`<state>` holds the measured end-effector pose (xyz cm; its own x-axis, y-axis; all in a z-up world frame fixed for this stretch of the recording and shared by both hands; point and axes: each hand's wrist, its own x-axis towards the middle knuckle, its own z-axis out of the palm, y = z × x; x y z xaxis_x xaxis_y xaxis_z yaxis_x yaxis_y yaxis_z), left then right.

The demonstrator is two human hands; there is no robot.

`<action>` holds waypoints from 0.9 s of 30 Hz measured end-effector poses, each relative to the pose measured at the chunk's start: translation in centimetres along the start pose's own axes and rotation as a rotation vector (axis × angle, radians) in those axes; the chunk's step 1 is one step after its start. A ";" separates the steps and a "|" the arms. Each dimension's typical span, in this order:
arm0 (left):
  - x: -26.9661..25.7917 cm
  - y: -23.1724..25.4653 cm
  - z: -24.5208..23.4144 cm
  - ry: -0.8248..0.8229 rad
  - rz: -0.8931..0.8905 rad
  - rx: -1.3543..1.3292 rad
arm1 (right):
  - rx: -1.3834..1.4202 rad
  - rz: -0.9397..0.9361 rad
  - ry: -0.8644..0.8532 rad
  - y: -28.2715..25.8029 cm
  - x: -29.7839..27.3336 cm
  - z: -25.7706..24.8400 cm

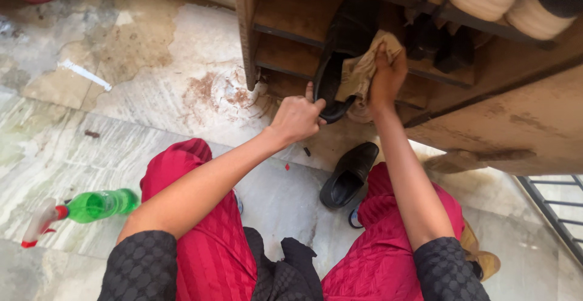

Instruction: The person sits on the floor and wipes a black shoe with a cloth, then places it back in a wooden shoe rack. They then pick up a pair of brown slip-on shoes and wipe them with the same cloth.

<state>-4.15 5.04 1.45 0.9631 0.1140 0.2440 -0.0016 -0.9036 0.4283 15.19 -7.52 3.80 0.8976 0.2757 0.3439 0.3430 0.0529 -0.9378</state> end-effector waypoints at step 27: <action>-0.3 0.3 -0.6 0.189 0.037 -0.015 | -0.784 -0.503 -0.296 8.2 13.2 1.1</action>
<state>-4.59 4.96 2.08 0.8946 0.1571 0.4183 -0.0416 -0.9028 0.4281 29.55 -2.39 0.60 0.5269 0.6310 0.5695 0.8499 -0.3936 -0.3503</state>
